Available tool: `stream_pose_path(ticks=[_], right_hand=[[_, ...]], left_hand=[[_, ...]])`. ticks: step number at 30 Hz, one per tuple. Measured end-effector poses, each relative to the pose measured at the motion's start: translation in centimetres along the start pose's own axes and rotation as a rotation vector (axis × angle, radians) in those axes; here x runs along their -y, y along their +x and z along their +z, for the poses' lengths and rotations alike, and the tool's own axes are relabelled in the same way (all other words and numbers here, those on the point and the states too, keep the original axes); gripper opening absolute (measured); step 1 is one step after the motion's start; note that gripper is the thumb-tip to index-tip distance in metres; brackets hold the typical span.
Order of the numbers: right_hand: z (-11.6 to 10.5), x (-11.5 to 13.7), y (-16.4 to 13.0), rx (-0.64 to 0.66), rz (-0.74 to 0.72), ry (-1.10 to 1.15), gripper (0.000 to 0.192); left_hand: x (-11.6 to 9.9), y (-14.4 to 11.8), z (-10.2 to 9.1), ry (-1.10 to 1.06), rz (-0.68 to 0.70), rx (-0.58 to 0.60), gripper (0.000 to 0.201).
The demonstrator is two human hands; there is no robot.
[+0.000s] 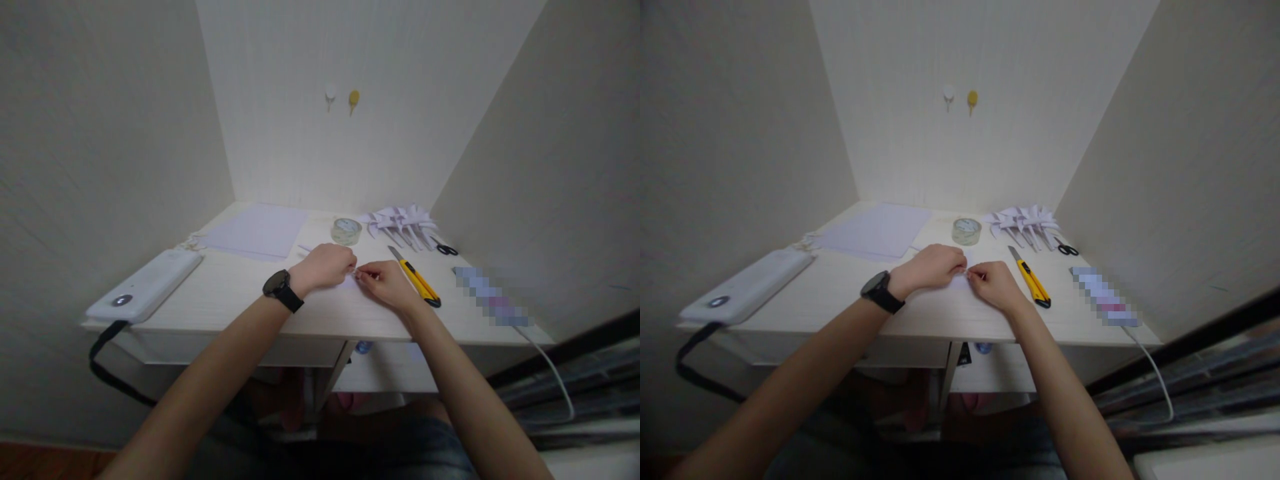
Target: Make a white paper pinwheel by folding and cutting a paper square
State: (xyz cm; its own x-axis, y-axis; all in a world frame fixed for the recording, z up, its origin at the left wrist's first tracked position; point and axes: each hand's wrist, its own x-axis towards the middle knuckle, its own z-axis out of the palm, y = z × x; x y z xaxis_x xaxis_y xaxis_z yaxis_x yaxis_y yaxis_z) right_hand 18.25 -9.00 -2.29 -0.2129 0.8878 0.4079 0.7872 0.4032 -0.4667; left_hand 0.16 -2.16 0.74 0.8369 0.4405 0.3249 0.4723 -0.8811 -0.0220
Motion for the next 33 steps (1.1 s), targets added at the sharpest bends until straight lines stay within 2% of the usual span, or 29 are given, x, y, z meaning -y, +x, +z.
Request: stream_pose_path(ticks=[6,14,21,26,33], right_hand=[[-0.1,-0.6,0.2,-0.028,0.047,0.146,0.024],[-0.3,-1.4,0.1,0.047,0.072,0.212,0.024],[0.1,-1.3,0.3,-0.056,0.069,0.308,0.015],[0.0,-1.1,0.4,-0.079,0.101,0.263,0.018],[-0.1,-0.4,0.2,-0.057,0.119,0.149,0.021]], left_hand=[[0.3,0.0,0.2,0.002,0.033,-0.015,0.021],[0.7,0.2,0.5,-0.040,0.019,0.036,0.023],[0.4,0.3,0.3,-0.061,0.005,0.052,0.025],[0.6,0.1,0.4,-0.061,-0.054,0.064,0.025],[1.0,0.1,0.6,-0.129,-0.044,0.069,0.027]])
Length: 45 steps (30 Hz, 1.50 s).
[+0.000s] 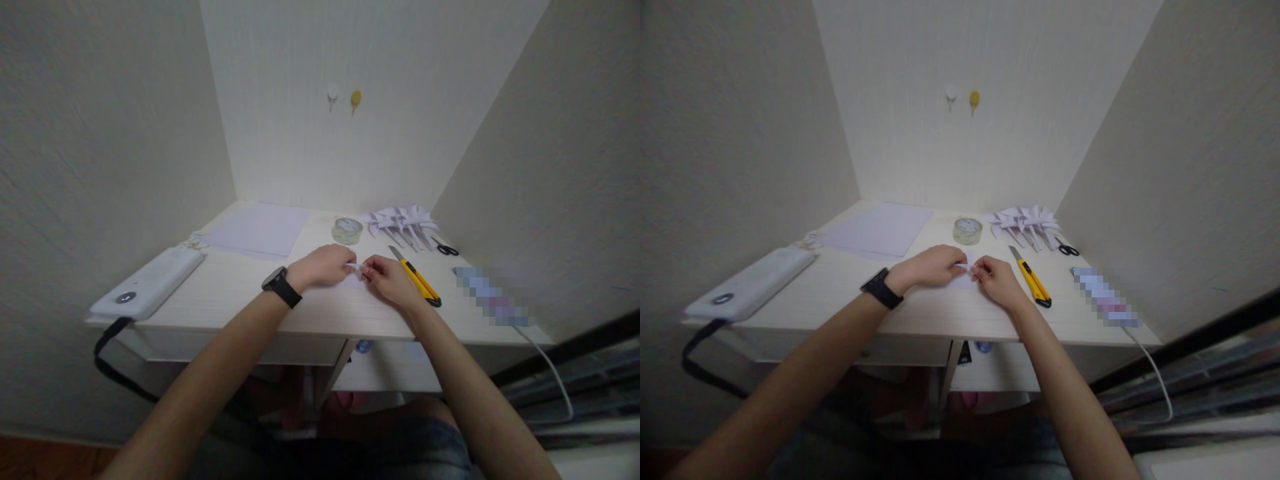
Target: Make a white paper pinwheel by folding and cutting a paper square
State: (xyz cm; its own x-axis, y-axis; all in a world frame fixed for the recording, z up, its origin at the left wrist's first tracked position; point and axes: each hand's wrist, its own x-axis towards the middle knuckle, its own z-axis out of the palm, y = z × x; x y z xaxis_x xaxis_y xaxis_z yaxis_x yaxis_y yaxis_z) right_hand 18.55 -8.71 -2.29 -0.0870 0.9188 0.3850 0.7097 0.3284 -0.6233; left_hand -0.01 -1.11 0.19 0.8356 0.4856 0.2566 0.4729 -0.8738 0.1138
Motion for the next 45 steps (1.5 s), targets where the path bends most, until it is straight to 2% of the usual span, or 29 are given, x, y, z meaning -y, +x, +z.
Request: stream_pose_path(ticks=[11,15,20,23,28,34,37,40,45], right_hand=[[-0.1,0.4,-0.3,-0.010,-0.031,-0.031,0.021],[0.1,-0.1,-0.2,-0.044,-0.024,0.084,0.019],[0.4,-0.7,0.5,-0.203,0.008,0.367,0.031],[0.4,-0.3,1.0,-0.289,0.011,0.486,0.034],[0.0,1.5,1.5,-0.271,0.035,0.626,0.031],[-0.6,3.0,2.1,-0.253,0.109,0.724,0.024],[-0.4,3.4,2.2,-0.414,-0.004,0.658,0.027],[-0.3,3.8,2.0,-0.574,-0.151,0.424,0.018],[-0.4,4.1,1.3,-0.662,-0.281,0.073,0.013]], left_hand=[[0.0,0.2,-0.3,-0.049,0.000,-0.015,0.026],[0.3,0.5,-0.2,-0.137,0.005,-0.034,0.026],[0.5,0.9,-0.5,-0.378,-0.002,-0.121,0.025],[0.1,0.9,-1.0,-0.589,-0.007,-0.114,0.025],[-0.9,0.5,-1.6,-0.928,-0.065,-0.193,0.017],[-1.3,0.6,-1.8,-1.007,-0.062,-0.327,0.011],[-1.3,0.6,-1.8,-1.021,-0.040,-0.364,0.010],[-1.4,0.6,-1.7,-1.046,-0.024,-0.362,0.009],[-1.5,0.6,-1.7,-1.110,0.001,-0.353,0.015]])
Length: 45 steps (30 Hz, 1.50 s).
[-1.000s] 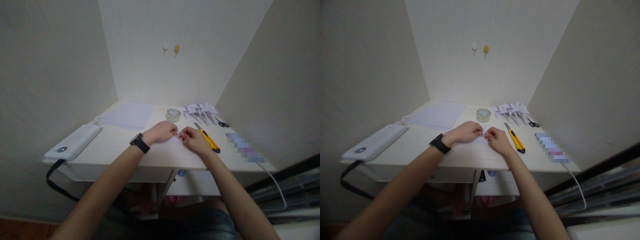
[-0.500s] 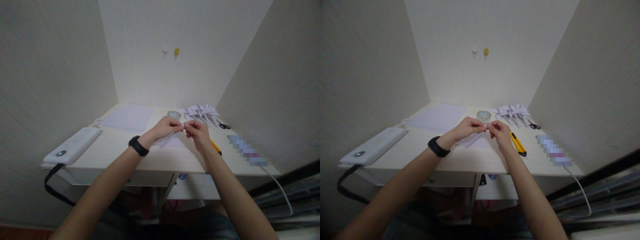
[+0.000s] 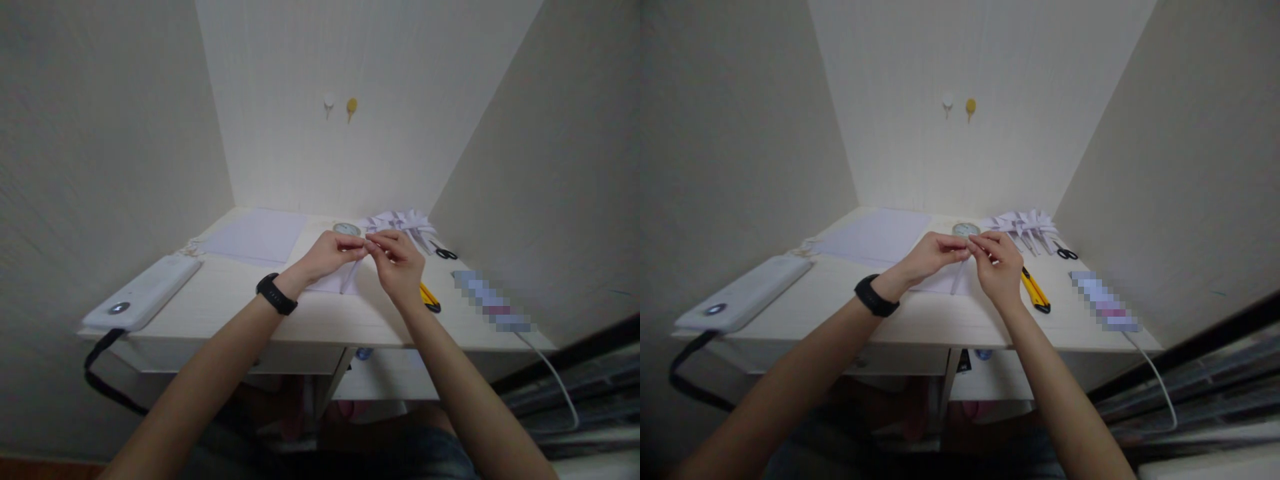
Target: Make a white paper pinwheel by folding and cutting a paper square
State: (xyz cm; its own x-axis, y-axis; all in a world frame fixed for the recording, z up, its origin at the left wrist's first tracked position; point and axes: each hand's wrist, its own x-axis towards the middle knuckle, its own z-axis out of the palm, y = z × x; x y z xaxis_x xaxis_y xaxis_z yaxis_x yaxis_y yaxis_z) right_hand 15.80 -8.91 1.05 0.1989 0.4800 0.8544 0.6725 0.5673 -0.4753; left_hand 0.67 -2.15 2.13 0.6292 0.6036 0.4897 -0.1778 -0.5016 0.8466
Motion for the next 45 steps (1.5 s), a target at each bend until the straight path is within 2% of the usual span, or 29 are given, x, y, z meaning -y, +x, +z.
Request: stream_pose_path(ticks=[5,10,14,17,26,34,45], right_hand=[[-0.3,0.0,0.0,0.007,-0.070,-0.067,0.014],[-0.2,-0.3,0.1,0.002,-0.117,-0.031,0.014],[-0.1,-0.2,-0.1,0.041,-0.065,0.024,0.015],[0.0,0.1,-0.1,0.048,-0.023,0.089,0.016],[-0.1,0.4,0.5,0.059,-0.006,0.087,0.016],[-0.2,-0.5,0.0,0.038,-0.061,0.045,0.015],[-0.1,-0.4,0.1,0.005,-0.013,0.108,0.011]], left_hand=[[-0.1,-0.1,-0.1,-0.064,0.011,0.052,0.020],[0.1,-0.1,-0.2,-0.088,0.034,0.052,0.017],[0.1,0.0,-0.4,-0.079,0.039,0.068,0.016],[0.0,0.0,-0.5,-0.057,0.097,0.057,0.015],[-0.4,0.0,-0.4,0.021,0.078,-0.130,0.022],[-0.7,0.3,-0.4,0.192,0.074,-0.129,0.013],[-0.7,0.1,0.0,0.396,0.219,-0.202,0.009]])
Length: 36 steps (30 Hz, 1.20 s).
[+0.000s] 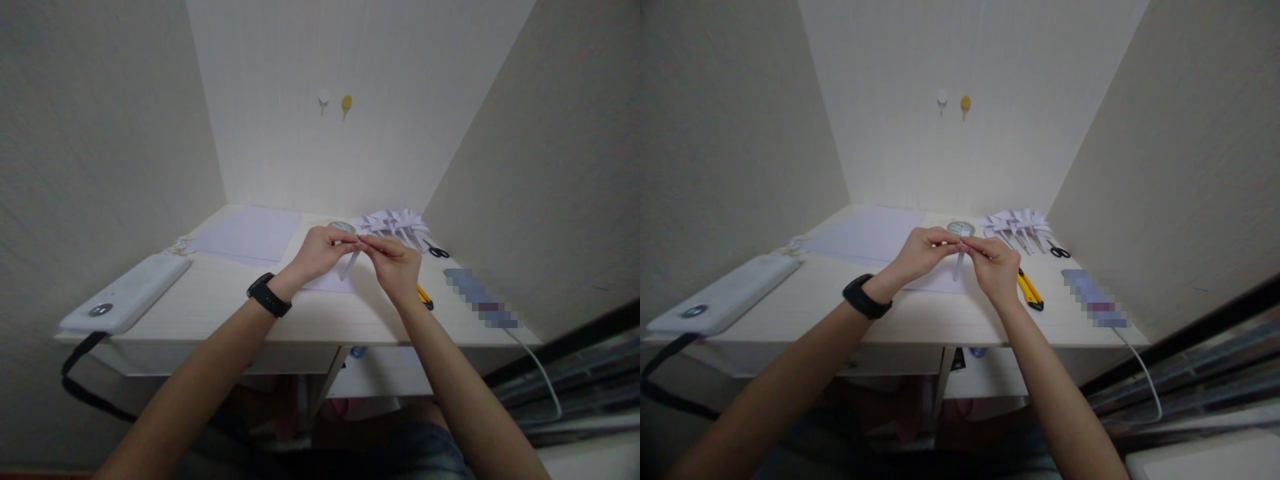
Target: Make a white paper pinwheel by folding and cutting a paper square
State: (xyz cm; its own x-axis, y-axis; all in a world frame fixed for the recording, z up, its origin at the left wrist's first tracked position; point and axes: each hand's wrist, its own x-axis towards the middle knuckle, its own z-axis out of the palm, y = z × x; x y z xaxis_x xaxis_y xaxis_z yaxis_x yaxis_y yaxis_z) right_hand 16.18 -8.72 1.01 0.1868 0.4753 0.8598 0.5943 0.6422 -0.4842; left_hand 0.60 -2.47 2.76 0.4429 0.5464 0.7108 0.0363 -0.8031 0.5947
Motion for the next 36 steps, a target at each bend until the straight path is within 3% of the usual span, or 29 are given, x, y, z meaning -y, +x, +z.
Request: stream_pose_path(ticks=[5,10,14,19,22,25,29,32,36], right_hand=[[0.2,0.4,-0.1,-0.041,0.078,0.058,0.009],[0.6,0.5,-0.2,-0.103,0.187,0.122,0.008],[0.9,-0.1,-0.6,-0.116,0.179,0.172,0.007],[0.5,-0.6,-1.6,-0.083,0.135,0.082,0.012],[-1.2,-1.7,-1.7,-0.037,0.061,-0.074,0.023],[-4.3,-4.4,-1.7,-0.028,0.012,-0.464,0.032],[-8.7,-8.3,-1.8,0.079,0.229,-0.960,0.042],[-10.9,-10.1,-2.0,0.203,0.391,-1.081,0.051],[-12.0,-11.7,-2.1,0.276,0.412,-1.071,0.054]], left_hand=[[0.1,-0.1,0.3,-0.023,0.033,-0.032,0.010],[0.1,0.0,0.0,0.045,0.089,0.010,0.013],[0.1,-0.1,-0.1,0.091,0.126,0.088,0.015],[0.0,-0.3,0.4,-0.023,0.045,0.178,0.015],[0.1,-0.3,0.4,-0.054,-0.023,0.220,0.013],[0.5,-0.2,0.3,0.035,-0.085,0.238,0.013],[1.1,-0.1,0.2,0.208,-0.084,0.288,0.014],[1.2,-0.3,0.4,0.236,-0.082,0.342,0.020],[0.8,-0.4,0.4,0.279,-0.117,0.389,0.022]])
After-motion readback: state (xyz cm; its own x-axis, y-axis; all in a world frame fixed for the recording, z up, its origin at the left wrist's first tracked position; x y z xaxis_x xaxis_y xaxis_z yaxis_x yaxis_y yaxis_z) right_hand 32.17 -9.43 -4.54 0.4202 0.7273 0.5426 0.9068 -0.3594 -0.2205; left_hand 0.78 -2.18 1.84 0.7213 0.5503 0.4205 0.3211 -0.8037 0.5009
